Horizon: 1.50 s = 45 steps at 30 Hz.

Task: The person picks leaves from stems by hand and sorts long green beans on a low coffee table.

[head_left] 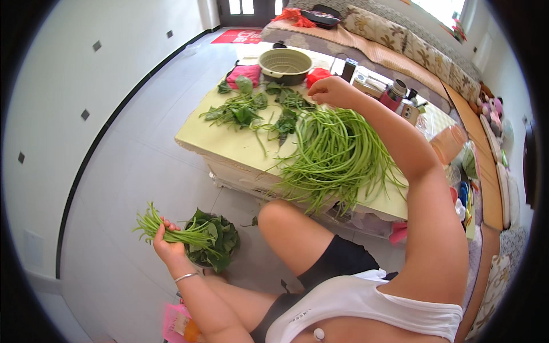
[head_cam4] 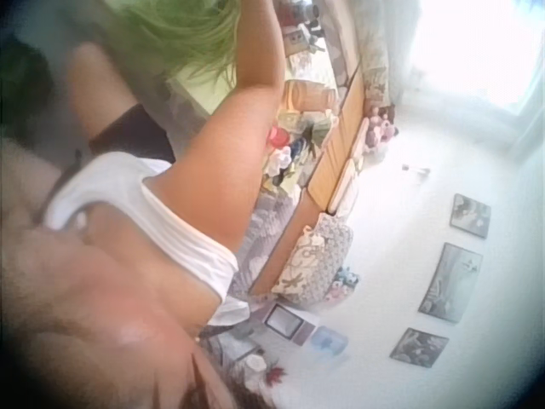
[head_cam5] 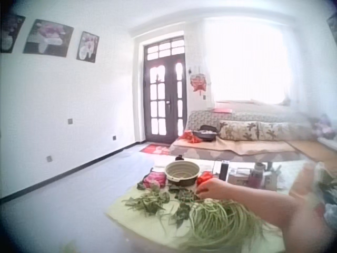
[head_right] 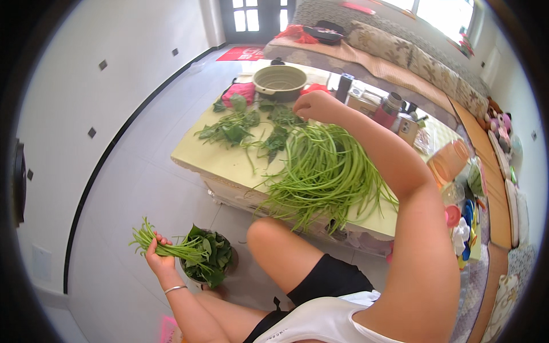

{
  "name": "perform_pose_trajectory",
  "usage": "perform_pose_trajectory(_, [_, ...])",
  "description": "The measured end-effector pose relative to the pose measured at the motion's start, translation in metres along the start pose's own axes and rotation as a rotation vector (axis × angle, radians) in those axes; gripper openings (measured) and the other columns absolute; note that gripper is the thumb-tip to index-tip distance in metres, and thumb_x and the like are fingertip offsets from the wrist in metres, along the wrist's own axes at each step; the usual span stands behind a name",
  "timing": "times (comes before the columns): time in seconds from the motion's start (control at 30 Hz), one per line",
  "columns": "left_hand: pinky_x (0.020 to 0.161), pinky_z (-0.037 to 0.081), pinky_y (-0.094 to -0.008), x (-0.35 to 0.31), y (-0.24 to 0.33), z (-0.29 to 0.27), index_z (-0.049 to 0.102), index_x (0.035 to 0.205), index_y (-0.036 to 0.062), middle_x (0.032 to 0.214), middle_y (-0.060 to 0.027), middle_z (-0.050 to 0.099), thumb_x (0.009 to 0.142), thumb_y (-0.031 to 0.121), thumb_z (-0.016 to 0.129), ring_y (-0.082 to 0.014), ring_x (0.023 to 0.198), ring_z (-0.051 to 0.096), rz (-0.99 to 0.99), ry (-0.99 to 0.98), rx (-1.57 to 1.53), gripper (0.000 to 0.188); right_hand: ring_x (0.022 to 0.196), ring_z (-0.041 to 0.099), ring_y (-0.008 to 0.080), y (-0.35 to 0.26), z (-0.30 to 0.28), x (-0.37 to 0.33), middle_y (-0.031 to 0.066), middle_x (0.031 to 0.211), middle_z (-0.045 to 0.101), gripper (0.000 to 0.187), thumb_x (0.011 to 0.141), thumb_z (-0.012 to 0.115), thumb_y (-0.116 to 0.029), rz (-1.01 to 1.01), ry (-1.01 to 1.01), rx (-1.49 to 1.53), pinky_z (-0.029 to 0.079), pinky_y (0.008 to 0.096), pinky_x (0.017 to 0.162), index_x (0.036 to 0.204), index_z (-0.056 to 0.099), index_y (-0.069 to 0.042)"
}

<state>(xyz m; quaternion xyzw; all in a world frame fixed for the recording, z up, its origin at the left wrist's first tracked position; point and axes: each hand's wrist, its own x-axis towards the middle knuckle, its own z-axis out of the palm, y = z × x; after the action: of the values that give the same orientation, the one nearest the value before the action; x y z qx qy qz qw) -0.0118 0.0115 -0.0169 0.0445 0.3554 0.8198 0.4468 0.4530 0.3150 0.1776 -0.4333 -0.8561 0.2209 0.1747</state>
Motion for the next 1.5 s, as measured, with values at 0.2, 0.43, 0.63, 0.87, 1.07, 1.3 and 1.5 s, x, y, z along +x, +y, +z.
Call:
perform_pose_trajectory(0.2, [0.066, 0.042, -0.0320, -0.012, -0.001, -0.008, 0.053, 0.107, 0.0014, 0.083, -0.0061, 0.055, 0.085, 0.006, 0.053, -0.0171, 0.071, 0.051, -0.070, -0.058, 0.105, 0.022, 0.075, 0.061, 0.0104, 0.003, -0.043, -0.131, 0.0061, 0.083, 0.066, 0.018, 0.085, 0.059, -0.005, 0.078, 0.082, 0.220, 0.049, 0.0255, 0.070, 0.099, 0.065, 0.003])
perform_pose_trajectory(0.43, [0.063, 0.044, -0.0334, -0.052, -0.009, 0.071, 0.053, 0.108, -0.0038, 0.082, -0.0099, 0.056, 0.082, 0.004, 0.053, -0.0200, 0.070, 0.053, -0.163, -0.176, 0.360, 0.027, 0.095, 0.062, 0.0186, 0.084, -0.030, -0.258, 0.0123, 0.101, 0.066, 0.033, 0.085, 0.062, -0.018, 0.340, 0.314, 0.447, 0.047, 0.0290, 0.084, 0.110, 0.060, 0.003])
perform_pose_trajectory(0.63, [0.059, 0.047, -0.0331, -0.110, -0.011, 0.242, 0.053, 0.107, -0.0070, 0.077, -0.0125, 0.057, 0.079, 0.001, 0.054, -0.0201, 0.063, 0.055, -0.102, -0.511, 0.719, 0.029, 0.117, 0.050, 0.0265, 0.139, 0.014, -0.248, 0.0180, 0.128, 0.052, 0.060, 0.091, 0.055, -0.041, 0.511, 0.348, 0.388, 0.038, 0.0331, 0.098, 0.128, 0.045, 0.006])
perform_pose_trajectory(0.87, [0.053, 0.050, -0.0292, -0.147, -0.094, 0.382, 0.055, 0.097, -0.0092, 0.075, -0.0150, 0.062, 0.078, -0.001, 0.056, -0.0187, 0.058, 0.059, -0.163, -0.692, 0.943, 0.021, 0.103, 0.056, 0.0331, 0.125, 0.032, -0.239, 0.0258, 0.113, 0.058, 0.071, 0.087, 0.055, -0.051, 0.620, 0.265, 0.480, 0.043, 0.0376, 0.089, 0.120, 0.049, 0.012])
perform_pose_trajectory(1.07, [0.055, 0.050, -0.0296, -0.144, -0.204, 0.430, 0.055, 0.090, -0.0059, 0.076, -0.0151, 0.063, 0.075, 0.001, 0.063, -0.0187, 0.060, 0.060, -0.186, -0.766, 1.111, 0.018, 0.094, 0.055, 0.0255, 0.117, 0.058, -0.260, 0.0160, 0.105, 0.060, 0.065, 0.089, 0.053, -0.052, 0.617, 0.219, 1.018, 0.043, 0.0393, 0.080, 0.119, 0.052, 0.006])
perform_pose_trajectory(1.3, [0.072, 0.045, -0.0306, -0.145, -0.286, 0.409, 0.059, 0.104, -0.0082, 0.090, -0.0136, 0.064, 0.083, 0.035, 0.066, -0.0190, 0.081, 0.058, 0.008, -0.863, 1.458, 0.049, 0.099, 0.052, 0.0198, 0.106, 0.052, -0.275, 0.0087, 0.115, 0.056, 0.052, 0.093, 0.050, -0.043, 0.645, 0.246, 1.220, 0.041, 0.0356, 0.087, 0.126, 0.049, -0.003])
perform_pose_trajectory(1.5, [0.069, 0.046, -0.0379, -0.084, -0.255, 0.384, 0.065, 0.088, -0.0074, 0.075, -0.0178, 0.066, 0.085, 0.046, 0.060, -0.0278, 0.069, 0.059, 0.342, -0.656, 1.356, 0.053, 0.098, 0.056, 0.0195, 0.120, 0.057, -0.276, 0.0097, 0.114, 0.058, 0.045, 0.094, 0.050, -0.037, 0.575, 0.380, 1.386, 0.044, 0.0325, 0.086, 0.122, 0.050, -0.001])
